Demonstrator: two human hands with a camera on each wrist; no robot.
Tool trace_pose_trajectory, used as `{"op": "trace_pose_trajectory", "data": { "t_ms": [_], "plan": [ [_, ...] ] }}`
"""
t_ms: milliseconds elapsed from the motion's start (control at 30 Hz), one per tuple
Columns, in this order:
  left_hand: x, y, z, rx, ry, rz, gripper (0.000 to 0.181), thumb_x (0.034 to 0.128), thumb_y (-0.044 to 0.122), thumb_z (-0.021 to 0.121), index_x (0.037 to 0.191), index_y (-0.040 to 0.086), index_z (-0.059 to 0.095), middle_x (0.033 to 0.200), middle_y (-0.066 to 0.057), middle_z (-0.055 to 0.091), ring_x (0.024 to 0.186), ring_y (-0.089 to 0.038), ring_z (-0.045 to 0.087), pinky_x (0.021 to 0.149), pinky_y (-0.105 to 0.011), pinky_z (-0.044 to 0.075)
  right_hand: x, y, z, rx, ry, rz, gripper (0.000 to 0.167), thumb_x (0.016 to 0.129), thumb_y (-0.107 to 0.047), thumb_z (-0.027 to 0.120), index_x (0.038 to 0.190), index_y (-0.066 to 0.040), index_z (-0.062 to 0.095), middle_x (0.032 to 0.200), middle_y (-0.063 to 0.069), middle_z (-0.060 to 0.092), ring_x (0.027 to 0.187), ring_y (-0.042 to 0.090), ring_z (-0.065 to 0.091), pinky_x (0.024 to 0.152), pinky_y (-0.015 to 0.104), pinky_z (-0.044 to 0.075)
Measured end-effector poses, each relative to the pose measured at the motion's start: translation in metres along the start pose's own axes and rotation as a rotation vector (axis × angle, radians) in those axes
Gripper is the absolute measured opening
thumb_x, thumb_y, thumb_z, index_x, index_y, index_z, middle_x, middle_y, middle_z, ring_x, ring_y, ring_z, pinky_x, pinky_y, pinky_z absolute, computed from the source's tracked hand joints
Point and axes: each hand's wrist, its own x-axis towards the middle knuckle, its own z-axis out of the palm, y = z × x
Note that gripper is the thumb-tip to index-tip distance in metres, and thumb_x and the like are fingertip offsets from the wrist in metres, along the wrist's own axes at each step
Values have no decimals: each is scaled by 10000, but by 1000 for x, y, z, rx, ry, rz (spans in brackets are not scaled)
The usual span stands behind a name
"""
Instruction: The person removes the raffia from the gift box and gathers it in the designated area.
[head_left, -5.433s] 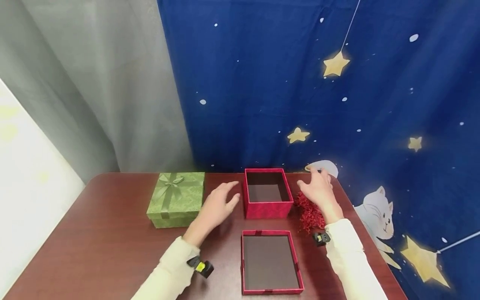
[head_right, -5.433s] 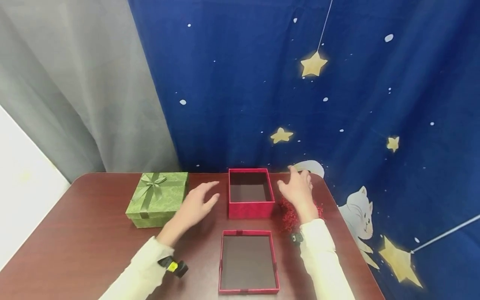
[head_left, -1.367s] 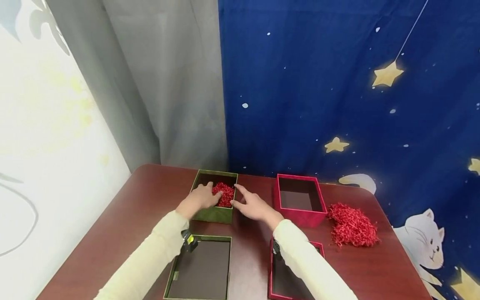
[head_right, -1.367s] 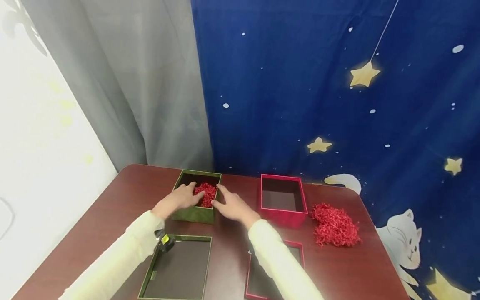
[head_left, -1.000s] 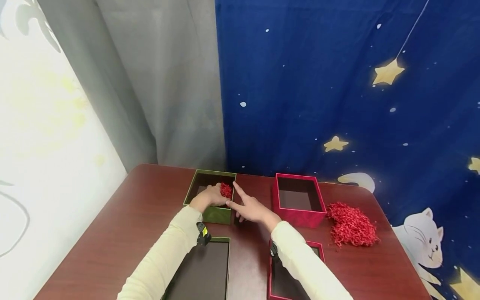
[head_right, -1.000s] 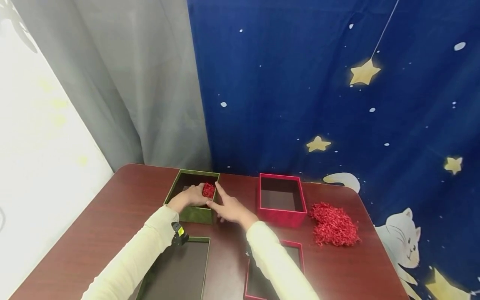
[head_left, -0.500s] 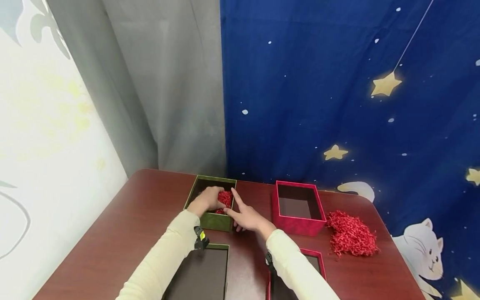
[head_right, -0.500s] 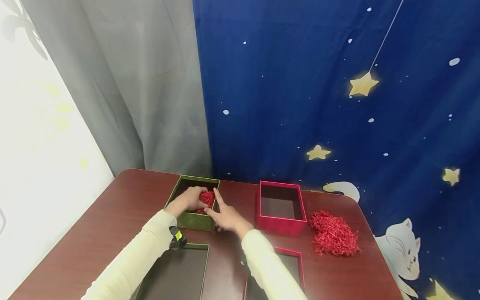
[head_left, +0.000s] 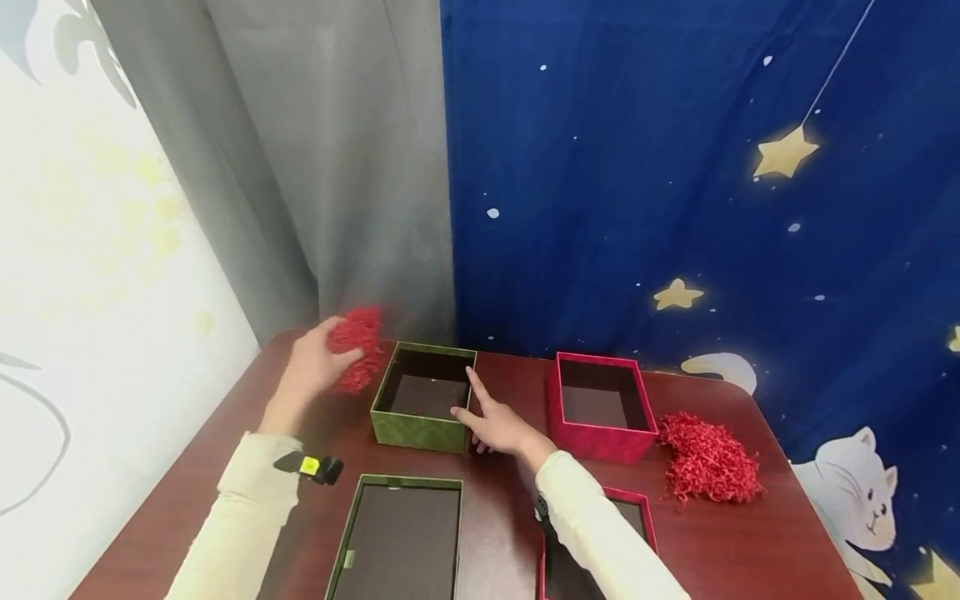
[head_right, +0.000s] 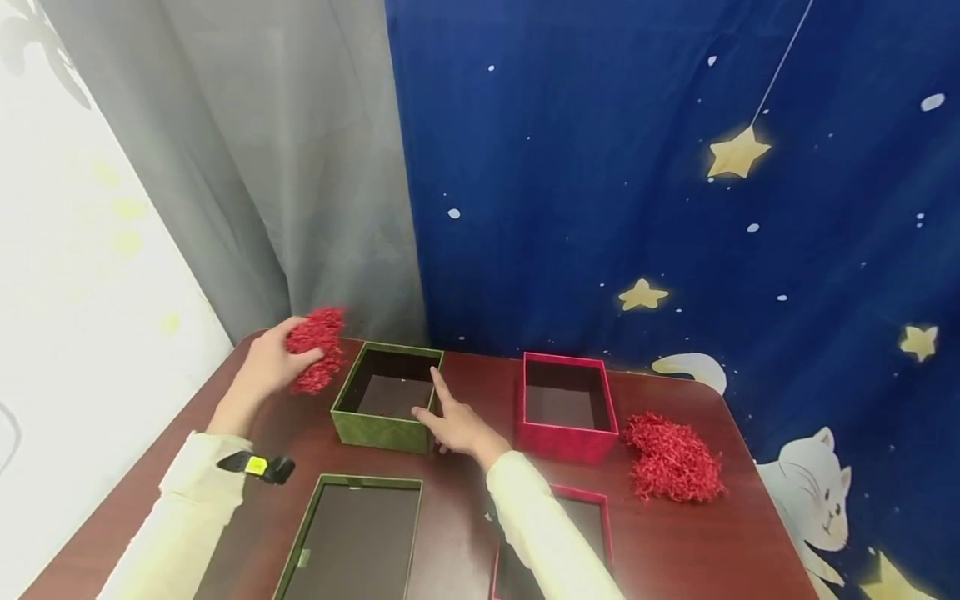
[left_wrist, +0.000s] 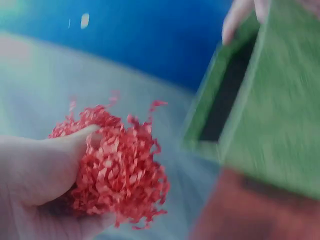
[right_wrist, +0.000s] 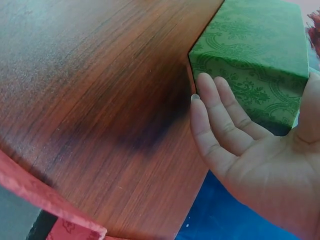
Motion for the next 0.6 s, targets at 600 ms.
{"op": "trace_pose_trajectory", "data": {
  "t_ms": [600],
  "plan": [
    [-44, -56, 46, 132, -147, -224, 858, 976, 358, 693, 1514, -168, 282, 1440, -480, 345, 1296, -671, 386, 1037, -736, 381, -2, 4, -6, -93, 21, 8, 838, 1050, -519, 532, 1678, -313, 17, 798, 191, 664, 710, 369, 704, 664, 367, 538]
  ]
}}
